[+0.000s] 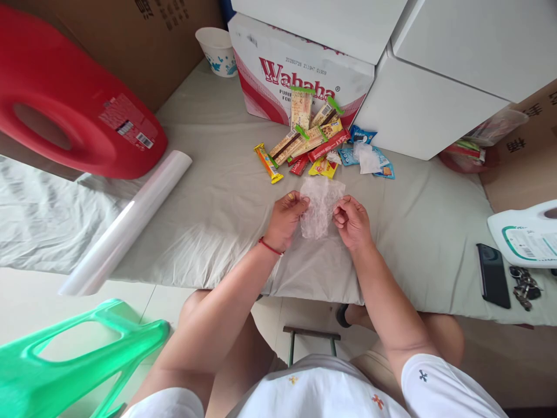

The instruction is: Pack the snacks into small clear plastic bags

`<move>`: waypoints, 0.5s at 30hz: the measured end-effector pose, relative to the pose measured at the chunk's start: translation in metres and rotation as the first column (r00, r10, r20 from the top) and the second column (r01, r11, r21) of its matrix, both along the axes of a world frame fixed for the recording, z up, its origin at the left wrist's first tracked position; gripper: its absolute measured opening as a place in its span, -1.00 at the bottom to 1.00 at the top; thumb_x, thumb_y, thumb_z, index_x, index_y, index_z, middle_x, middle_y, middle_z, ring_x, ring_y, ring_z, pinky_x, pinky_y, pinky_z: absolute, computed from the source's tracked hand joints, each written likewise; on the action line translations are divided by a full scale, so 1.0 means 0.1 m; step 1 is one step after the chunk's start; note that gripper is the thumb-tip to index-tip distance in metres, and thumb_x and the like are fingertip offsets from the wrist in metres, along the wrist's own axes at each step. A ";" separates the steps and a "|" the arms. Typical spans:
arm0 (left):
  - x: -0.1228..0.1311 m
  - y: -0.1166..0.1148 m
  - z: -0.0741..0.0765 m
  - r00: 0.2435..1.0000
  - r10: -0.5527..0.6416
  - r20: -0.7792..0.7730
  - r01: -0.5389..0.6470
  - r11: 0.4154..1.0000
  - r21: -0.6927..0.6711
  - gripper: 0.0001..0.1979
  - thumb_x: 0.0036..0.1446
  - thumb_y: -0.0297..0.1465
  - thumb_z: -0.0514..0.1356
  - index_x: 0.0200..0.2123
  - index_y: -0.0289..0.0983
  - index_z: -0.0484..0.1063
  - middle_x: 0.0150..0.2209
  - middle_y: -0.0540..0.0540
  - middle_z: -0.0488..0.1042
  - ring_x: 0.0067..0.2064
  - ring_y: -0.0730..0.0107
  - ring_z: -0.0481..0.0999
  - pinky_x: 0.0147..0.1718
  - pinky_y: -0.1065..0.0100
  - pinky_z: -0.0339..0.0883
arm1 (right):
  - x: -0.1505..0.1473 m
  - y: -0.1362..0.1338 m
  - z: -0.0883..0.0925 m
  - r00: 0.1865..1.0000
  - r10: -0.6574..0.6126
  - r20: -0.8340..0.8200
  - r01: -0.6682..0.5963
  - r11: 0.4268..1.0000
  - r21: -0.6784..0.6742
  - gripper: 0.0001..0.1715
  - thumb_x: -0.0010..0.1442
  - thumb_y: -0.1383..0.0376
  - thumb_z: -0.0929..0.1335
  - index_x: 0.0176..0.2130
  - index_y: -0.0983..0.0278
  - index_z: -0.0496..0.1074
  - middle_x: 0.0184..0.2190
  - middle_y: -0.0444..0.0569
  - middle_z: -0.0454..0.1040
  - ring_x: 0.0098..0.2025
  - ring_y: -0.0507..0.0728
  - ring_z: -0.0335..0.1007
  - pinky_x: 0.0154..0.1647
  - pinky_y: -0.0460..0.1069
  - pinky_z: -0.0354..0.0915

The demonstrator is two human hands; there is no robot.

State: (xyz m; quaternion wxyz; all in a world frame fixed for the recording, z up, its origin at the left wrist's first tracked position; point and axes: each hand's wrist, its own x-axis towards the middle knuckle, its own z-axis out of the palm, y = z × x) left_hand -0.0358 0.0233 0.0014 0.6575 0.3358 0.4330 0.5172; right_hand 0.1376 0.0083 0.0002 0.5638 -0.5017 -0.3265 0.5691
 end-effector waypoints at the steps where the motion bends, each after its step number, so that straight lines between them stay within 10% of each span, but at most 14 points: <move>1: -0.04 0.03 0.02 0.999 0.010 0.042 -0.009 0.999 -0.034 -0.73 -0.02 -0.27 0.42 -0.43 -0.23 0.39 -0.47 0.07 0.37 -0.44 0.52 0.33 -0.41 0.43 0.26 | 0.05 0.02 -0.01 1.000 -0.017 -0.025 0.017 1.000 0.005 -0.61 0.04 0.08 0.53 -0.42 0.17 0.31 -0.53 -0.25 0.35 -0.63 -0.09 -0.01 -0.68 -0.14 0.00; 6: -0.15 0.11 0.09 0.989 0.051 0.137 -0.037 0.994 -0.098 -0.68 -0.05 -0.28 0.47 -0.39 -0.21 0.38 -0.46 0.08 0.35 -0.43 0.51 0.35 -0.39 0.41 0.34 | 0.17 0.10 -0.09 0.995 -0.051 -0.089 0.053 0.998 0.018 -0.56 0.05 0.02 0.56 -0.42 0.17 0.34 -0.50 -0.22 0.38 -0.59 -0.06 0.13 -0.66 -0.13 0.14; 11: -0.07 0.07 0.07 0.996 0.081 0.035 -0.083 0.994 0.064 -0.70 0.06 -0.20 0.44 -0.37 -0.21 0.42 -0.47 0.09 0.33 -0.44 0.52 0.29 -0.40 0.42 0.26 | 0.11 0.08 -0.05 0.991 0.067 -0.119 -0.074 0.996 -0.051 -0.20 0.08 -0.46 0.38 -0.15 0.15 0.53 -0.14 0.06 0.63 -0.18 0.17 0.56 -0.22 0.10 0.56; 15: -0.01 0.02 0.01 0.998 -0.007 -0.059 0.014 0.993 0.116 -0.74 0.07 -0.21 0.42 -0.33 -0.24 0.50 -0.43 0.07 0.41 -0.41 0.53 0.32 -0.37 0.43 0.22 | 0.05 0.03 -0.02 0.996 0.070 -0.054 -0.075 0.993 -0.090 -0.29 -0.14 -0.27 0.61 -0.20 0.15 0.57 -0.29 -0.08 0.60 -0.35 0.08 0.50 -0.40 -0.02 0.46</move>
